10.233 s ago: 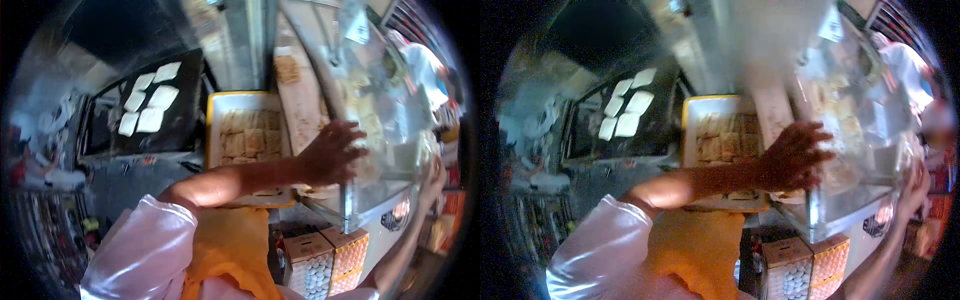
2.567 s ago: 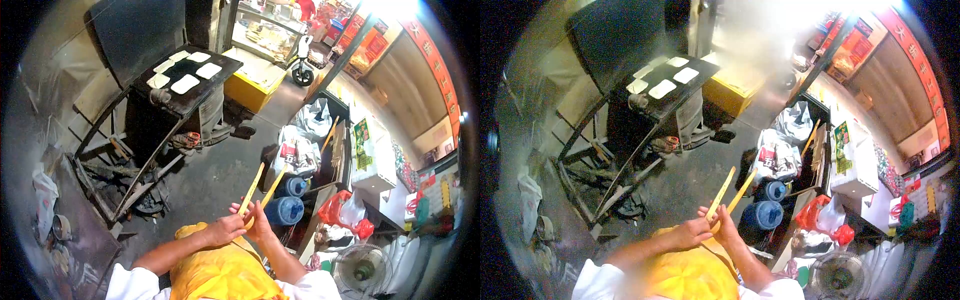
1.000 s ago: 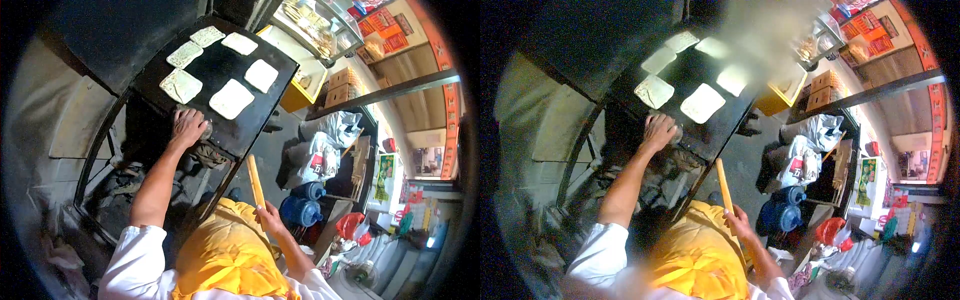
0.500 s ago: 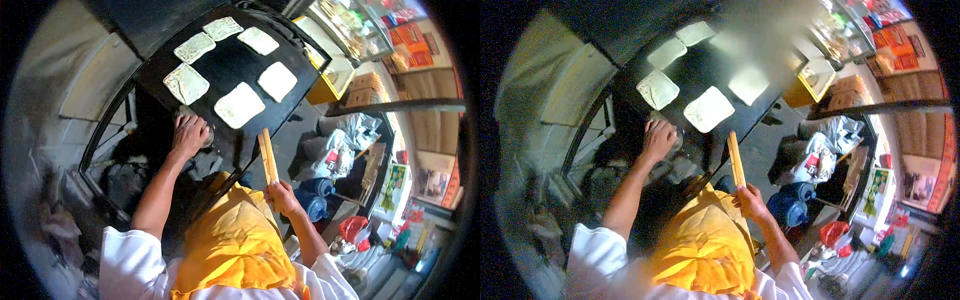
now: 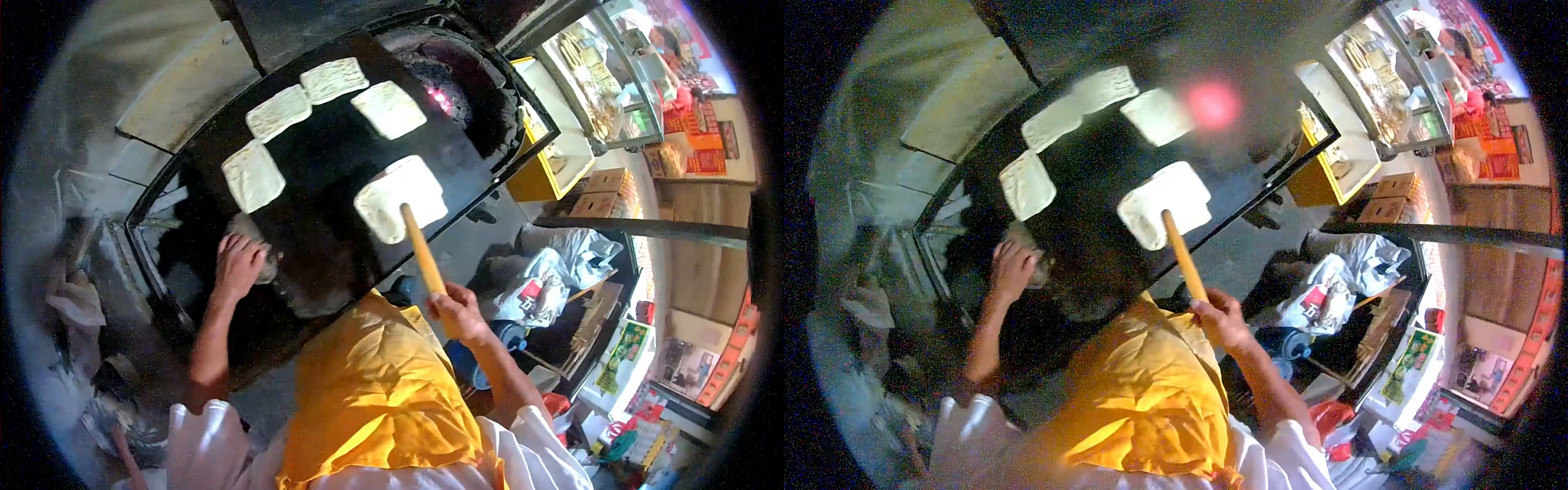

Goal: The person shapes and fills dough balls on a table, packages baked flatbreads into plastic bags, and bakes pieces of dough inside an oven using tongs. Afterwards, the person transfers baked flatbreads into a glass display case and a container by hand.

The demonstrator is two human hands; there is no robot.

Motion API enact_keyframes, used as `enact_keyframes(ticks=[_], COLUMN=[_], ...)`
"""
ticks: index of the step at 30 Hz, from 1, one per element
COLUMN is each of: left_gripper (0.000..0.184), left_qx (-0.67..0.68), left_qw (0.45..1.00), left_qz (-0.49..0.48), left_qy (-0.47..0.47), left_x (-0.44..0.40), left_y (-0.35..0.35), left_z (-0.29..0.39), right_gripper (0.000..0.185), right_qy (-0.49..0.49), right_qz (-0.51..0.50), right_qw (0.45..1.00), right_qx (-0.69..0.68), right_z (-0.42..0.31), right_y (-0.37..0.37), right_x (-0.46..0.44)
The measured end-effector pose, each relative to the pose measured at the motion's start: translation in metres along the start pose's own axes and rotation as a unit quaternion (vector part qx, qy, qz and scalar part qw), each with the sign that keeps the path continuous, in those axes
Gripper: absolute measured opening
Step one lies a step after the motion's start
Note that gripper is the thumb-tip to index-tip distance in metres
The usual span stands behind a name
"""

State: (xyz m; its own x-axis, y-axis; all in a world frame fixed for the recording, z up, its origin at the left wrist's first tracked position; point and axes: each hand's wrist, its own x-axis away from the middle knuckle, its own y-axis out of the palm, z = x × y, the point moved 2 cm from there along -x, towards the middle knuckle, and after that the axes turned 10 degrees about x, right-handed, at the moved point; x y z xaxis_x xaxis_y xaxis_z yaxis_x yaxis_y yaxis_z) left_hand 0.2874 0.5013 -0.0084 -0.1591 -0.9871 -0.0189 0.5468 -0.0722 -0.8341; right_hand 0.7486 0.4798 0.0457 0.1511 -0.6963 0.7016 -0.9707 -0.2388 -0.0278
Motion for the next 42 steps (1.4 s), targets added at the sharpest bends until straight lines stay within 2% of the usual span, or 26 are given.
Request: enact_keyframes(ticks=[4, 5, 6, 8, 10, 11, 12, 14, 16, 17, 18, 20, 21, 22, 23, 25, 26, 28, 30, 32, 36, 38, 39, 40, 41, 42], left_gripper=[0.013, 0.015, 0.017, 0.017, 0.018, 0.020, 0.023, 0.025, 0.023, 0.023, 0.024, 0.021, 0.020, 0.018, 0.018, 0.014, 0.014, 0.017, 0.018, 0.018, 0.020, 0.024, 0.025, 0.025, 0.025, 0.024], left_qx=[-0.063, -0.004, 0.011, 0.047, -0.046, -0.034, -0.046, 0.108, 0.129, 0.366, 0.574, 0.335, 0.433, 0.523, 0.518, 0.416, 0.417, 0.616, 0.671, 0.580, 0.596, 0.643, 0.478, 0.354, 0.209, 0.206], left_qw=[0.996, 0.994, 0.994, 0.960, 0.956, 0.930, 0.905, 0.843, 0.807, 0.749, 0.632, 0.673, 0.626, 0.571, 0.566, 0.725, 0.722, 0.542, 0.504, 0.604, 0.540, 0.512, 0.709, 0.805, 0.875, 0.868], left_qz=[0.059, 0.052, 0.055, 0.062, 0.165, 0.209, 0.313, 0.380, 0.380, 0.452, 0.490, 0.481, 0.497, 0.510, 0.516, 0.291, 0.291, 0.307, 0.303, 0.187, 0.211, 0.297, 0.244, 0.204, 0.175, 0.202], left_qy=[-0.036, -0.096, -0.097, -0.269, -0.239, -0.300, -0.286, -0.366, -0.433, -0.317, -0.175, -0.452, -0.417, -0.374, -0.380, -0.465, -0.470, -0.482, -0.452, -0.514, -0.556, -0.486, -0.457, -0.430, -0.400, -0.405], left_x=[0.045, 0.060, 0.069, 0.094, 0.108, 0.125, 0.141, 0.180, 0.247, 0.276, 0.290, 0.275, 0.301, 0.325, 0.315, 0.284, 0.283, 0.281, 0.281, 0.288, 0.252, 0.243, 0.234, 0.214, 0.192, 0.152], left_y=[-0.010, -0.004, -0.011, -0.008, -0.004, 0.005, 0.024, 0.060, 0.127, 0.176, 0.202, 0.236, 0.271, 0.305, 0.298, 0.293, 0.299, 0.319, 0.332, 0.346, 0.334, 0.323, 0.307, 0.285, 0.262, 0.225], left_z=[-0.016, -0.032, -0.028, -0.034, -0.018, -0.015, -0.014, -0.006, 0.003, 0.012, 0.027, 0.110, 0.121, 0.127, 0.155, 0.214, 0.224, 0.236, 0.231, 0.217, 0.205, 0.201, 0.190, 0.186, 0.182, 0.191], right_gripper=[0.025, 0.026, 0.026, 0.035, 0.038, 0.040, 0.040, 0.037, 0.026, 0.025, 0.025, 0.026, 0.026, 0.027, 0.028, 0.029, 0.029, 0.032, 0.033, 0.035, 0.048, 0.053, 0.055, 0.056, 0.062, 0.064], right_qy=[-0.004, 0.005, 0.013, 0.040, 0.054, 0.064, 0.063, 0.053, 0.107, -0.110, -0.132, -0.060, -0.002, 0.157, 0.169, 0.166, 0.151, 0.243, 0.231, 0.243, 0.291, 0.239, 0.195, 0.150, 0.109, 0.044], right_qz=[0.056, 0.068, 0.078, 0.068, 0.043, 0.040, 0.030, -0.037, -0.030, -0.113, -0.147, -0.190, -0.212, -0.184, -0.203, -0.242, -0.264, -0.182, -0.219, -0.225, -0.132, -0.318, -0.329, -0.338, -0.322, -0.352], right_qw=[0.998, 0.997, 0.997, 0.996, 0.996, 0.995, 0.995, 0.997, 0.993, 0.973, 0.961, 0.966, 0.968, 0.970, 0.964, 0.956, 0.953, 0.952, 0.947, 0.942, 0.947, 0.907, 0.906, 0.902, 0.902, 0.902], right_qx=[0.017, 0.022, 0.028, 0.047, 0.048, 0.068, 0.078, 0.050, 0.033, 0.168, 0.193, 0.163, 0.135, -0.014, 0.010, 0.017, 0.000, -0.048, -0.034, -0.053, -0.012, 0.140, 0.183, 0.224, 0.264, 0.244], right_z=[-0.039, -0.045, -0.051, -0.068, -0.078, -0.086, -0.091, -0.101, -0.115, -0.113, -0.108, -0.098, -0.095, -0.119, -0.127, -0.140, -0.147, -0.155, -0.145, -0.151, -0.180, -0.185, -0.182, -0.180, -0.172, -0.147], right_y=[-0.074, -0.092, -0.109, -0.137, -0.164, -0.172, -0.181, -0.200, -0.209, -0.220, -0.232, -0.242, -0.246, -0.229, -0.225, -0.214, -0.207, -0.196, -0.204, -0.198, -0.200, -0.213, -0.204, -0.195, -0.186, -0.185], right_x=[0.008, 0.003, -0.004, -0.020, -0.047, -0.059, -0.074, -0.109, -0.135, -0.155, -0.173, -0.208, -0.225, -0.215, -0.223, -0.229, -0.228, -0.233, -0.251, -0.245, -0.159, -0.135, -0.120, -0.106, -0.095, -0.099])
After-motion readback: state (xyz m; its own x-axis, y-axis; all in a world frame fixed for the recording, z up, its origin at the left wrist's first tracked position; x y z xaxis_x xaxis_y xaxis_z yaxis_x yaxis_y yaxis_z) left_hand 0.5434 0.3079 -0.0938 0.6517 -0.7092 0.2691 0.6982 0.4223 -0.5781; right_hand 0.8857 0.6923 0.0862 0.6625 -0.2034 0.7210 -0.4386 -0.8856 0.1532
